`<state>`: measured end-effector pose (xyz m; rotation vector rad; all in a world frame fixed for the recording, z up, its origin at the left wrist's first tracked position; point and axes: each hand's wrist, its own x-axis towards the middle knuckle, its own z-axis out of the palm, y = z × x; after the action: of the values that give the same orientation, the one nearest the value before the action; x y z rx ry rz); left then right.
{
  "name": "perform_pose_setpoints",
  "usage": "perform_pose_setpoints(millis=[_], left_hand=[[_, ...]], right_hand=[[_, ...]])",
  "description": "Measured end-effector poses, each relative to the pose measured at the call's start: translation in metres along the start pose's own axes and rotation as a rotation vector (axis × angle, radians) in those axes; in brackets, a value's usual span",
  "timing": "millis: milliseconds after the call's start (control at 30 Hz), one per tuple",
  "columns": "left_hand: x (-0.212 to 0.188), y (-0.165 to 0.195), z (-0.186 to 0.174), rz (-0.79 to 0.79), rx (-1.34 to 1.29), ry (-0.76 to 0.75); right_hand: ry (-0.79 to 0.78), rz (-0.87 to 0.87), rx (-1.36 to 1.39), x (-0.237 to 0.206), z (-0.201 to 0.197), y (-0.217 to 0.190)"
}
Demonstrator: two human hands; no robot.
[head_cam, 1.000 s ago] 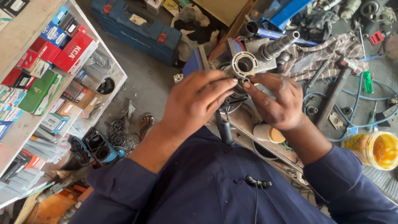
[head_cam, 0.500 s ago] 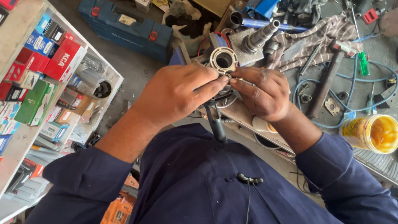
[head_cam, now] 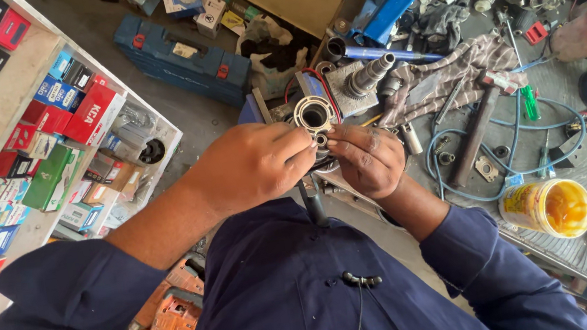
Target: The person cleans a cylindrical metal part with a cloth, then uses a hammer to tap a small ring into place. They continue to insert and adjust small internal components by hand, checking fit and alignment throughout the process.
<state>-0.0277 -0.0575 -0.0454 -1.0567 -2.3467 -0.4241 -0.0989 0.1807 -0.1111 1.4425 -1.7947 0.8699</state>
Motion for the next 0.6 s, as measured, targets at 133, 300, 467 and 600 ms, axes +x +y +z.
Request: perform_pose_setpoints(millis=[133, 300, 467, 600], left_hand=[[0.002, 0.001, -0.002, -0.056, -0.075, -0.071], [0.001, -0.003, -0.001, -0.039, -0.133, -0.024], [-0.003, -0.005, 0.001, -0.072, -0.143, 0.041], [-0.003, -0.004, 0.007, -0.108, -0.179, 0.148]], right_hand=[[0.003, 0.057, 0.036, -0.004, 0.002, -0.002], [0.010, 0.025, 0.095, 0.001, 0.000, 0.002], [-0.093, 0.020, 0.108, 0.010, -0.013, 0.006], [-0.112, 0.013, 0.126, 0.016, -0.017, 0.008]])
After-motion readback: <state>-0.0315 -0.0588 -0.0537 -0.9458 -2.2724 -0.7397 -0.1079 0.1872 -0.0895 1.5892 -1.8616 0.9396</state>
